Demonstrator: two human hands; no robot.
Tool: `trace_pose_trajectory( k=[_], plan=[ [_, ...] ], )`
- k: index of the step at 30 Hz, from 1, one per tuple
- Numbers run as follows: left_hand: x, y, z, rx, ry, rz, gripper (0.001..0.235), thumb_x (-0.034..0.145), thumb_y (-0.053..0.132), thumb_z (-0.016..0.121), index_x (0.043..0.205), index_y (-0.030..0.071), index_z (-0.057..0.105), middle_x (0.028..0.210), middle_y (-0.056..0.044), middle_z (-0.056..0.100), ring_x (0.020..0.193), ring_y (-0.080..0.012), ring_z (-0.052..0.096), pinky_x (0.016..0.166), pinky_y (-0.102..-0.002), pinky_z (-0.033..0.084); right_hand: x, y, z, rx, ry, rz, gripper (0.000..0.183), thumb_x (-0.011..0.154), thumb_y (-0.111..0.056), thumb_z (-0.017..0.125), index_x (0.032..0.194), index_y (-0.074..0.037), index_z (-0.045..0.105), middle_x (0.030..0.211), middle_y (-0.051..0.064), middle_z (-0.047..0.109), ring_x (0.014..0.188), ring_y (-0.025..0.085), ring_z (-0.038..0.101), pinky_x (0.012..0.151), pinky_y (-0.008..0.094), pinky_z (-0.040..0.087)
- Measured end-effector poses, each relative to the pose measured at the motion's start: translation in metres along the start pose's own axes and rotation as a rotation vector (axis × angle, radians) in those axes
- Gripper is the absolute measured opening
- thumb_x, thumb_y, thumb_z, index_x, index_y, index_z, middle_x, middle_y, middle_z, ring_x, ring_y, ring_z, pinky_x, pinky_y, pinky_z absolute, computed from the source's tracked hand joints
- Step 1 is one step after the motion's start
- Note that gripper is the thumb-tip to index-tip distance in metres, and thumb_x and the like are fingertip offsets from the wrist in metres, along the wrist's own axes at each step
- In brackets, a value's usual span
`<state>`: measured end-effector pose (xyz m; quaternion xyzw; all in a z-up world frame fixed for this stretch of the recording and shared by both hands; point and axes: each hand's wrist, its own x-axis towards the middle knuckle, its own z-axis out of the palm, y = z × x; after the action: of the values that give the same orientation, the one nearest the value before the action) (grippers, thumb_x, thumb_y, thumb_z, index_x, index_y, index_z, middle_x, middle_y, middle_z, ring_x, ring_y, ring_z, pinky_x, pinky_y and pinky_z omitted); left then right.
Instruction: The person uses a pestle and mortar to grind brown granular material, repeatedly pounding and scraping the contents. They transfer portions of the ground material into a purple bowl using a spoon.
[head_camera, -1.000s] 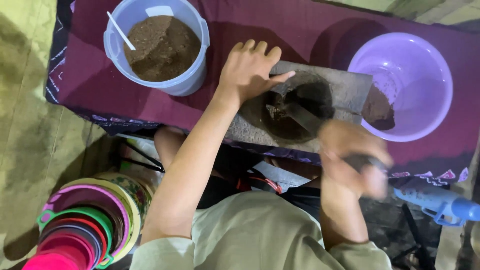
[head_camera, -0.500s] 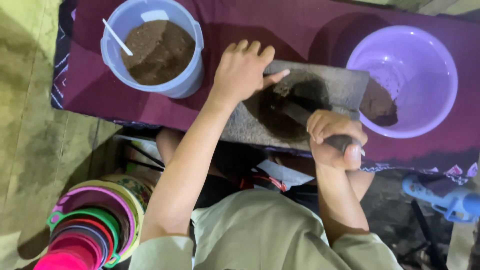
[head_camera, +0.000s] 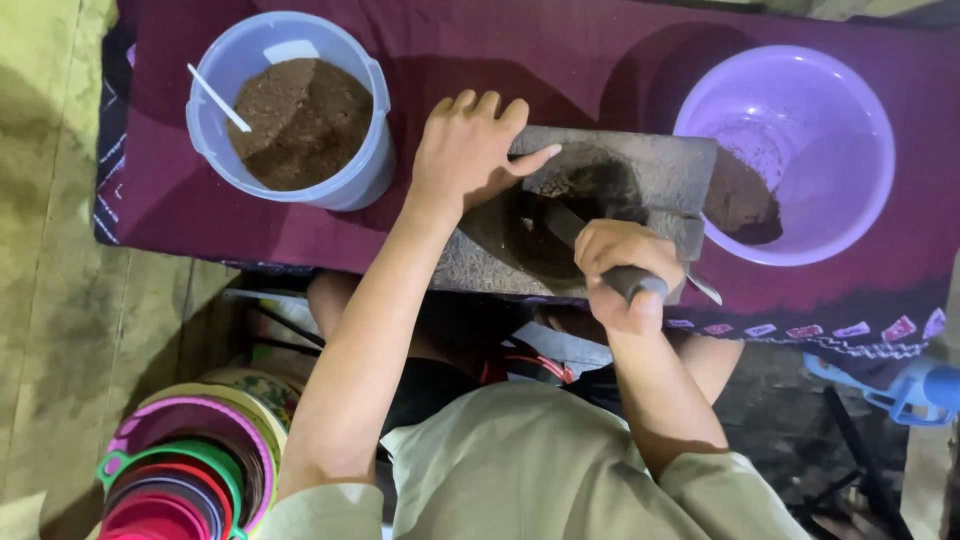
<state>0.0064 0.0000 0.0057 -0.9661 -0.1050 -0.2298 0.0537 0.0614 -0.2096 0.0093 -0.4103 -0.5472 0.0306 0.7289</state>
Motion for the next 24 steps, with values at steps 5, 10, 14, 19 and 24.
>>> trace_pose_trajectory(
  k=[5,10,14,19,24],
  plan=[
    [-0.006,-0.009,0.029,-0.134,0.108,0.004,0.063,0.092,0.075,0.053,0.098,0.013,0.061,0.078,-0.011,0.062,0.077,-0.0369,0.066,0.068,-0.05,0.052,0.011,-0.001,-0.003,0.173,0.243,-0.059,0.057,0.092,-0.049,0.047,0.058,-0.004,0.05,0.038,0.002,0.041,0.031,0.016,0.04,0.033,0.028,0.034],
    [-0.009,-0.005,0.016,-0.023,0.291,0.041,0.059,0.091,0.076,0.057,0.083,0.017,0.056,0.073,-0.006,0.055,0.07,-0.0292,0.063,0.063,-0.042,0.051,0.045,-0.107,0.005,0.057,0.234,-0.02,0.065,0.093,-0.063,0.055,0.059,-0.008,0.052,0.041,0.002,0.043,0.033,0.017,0.041,0.038,0.03,0.037],
    [-0.011,-0.004,0.015,-0.017,0.225,0.028,0.06,0.088,0.074,0.061,0.082,0.015,0.056,0.072,-0.007,0.056,0.071,-0.0304,0.064,0.063,-0.043,0.051,-0.006,-0.08,-0.013,0.057,0.245,-0.059,0.067,0.094,-0.064,0.053,0.057,-0.009,0.053,0.041,0.002,0.044,0.032,0.016,0.04,0.036,0.029,0.036],
    [-0.011,-0.004,0.009,-0.039,0.165,0.032,0.062,0.092,0.076,0.052,0.083,0.015,0.055,0.073,-0.008,0.057,0.072,-0.0314,0.064,0.064,-0.043,0.052,0.006,0.022,0.006,0.132,0.262,-0.125,0.064,0.096,-0.052,0.046,0.053,-0.006,0.052,0.038,0.0,0.041,0.028,0.015,0.038,0.029,0.027,0.033],
    [-0.01,-0.007,0.017,-0.075,0.203,0.04,0.063,0.092,0.076,0.051,0.084,0.014,0.056,0.073,-0.009,0.056,0.071,-0.0342,0.064,0.063,-0.045,0.052,0.036,-0.039,0.008,-0.051,0.224,-0.145,0.06,0.098,-0.044,0.044,0.048,-0.013,0.055,0.039,-0.001,0.048,0.029,0.017,0.044,0.033,0.029,0.04]
  ],
)
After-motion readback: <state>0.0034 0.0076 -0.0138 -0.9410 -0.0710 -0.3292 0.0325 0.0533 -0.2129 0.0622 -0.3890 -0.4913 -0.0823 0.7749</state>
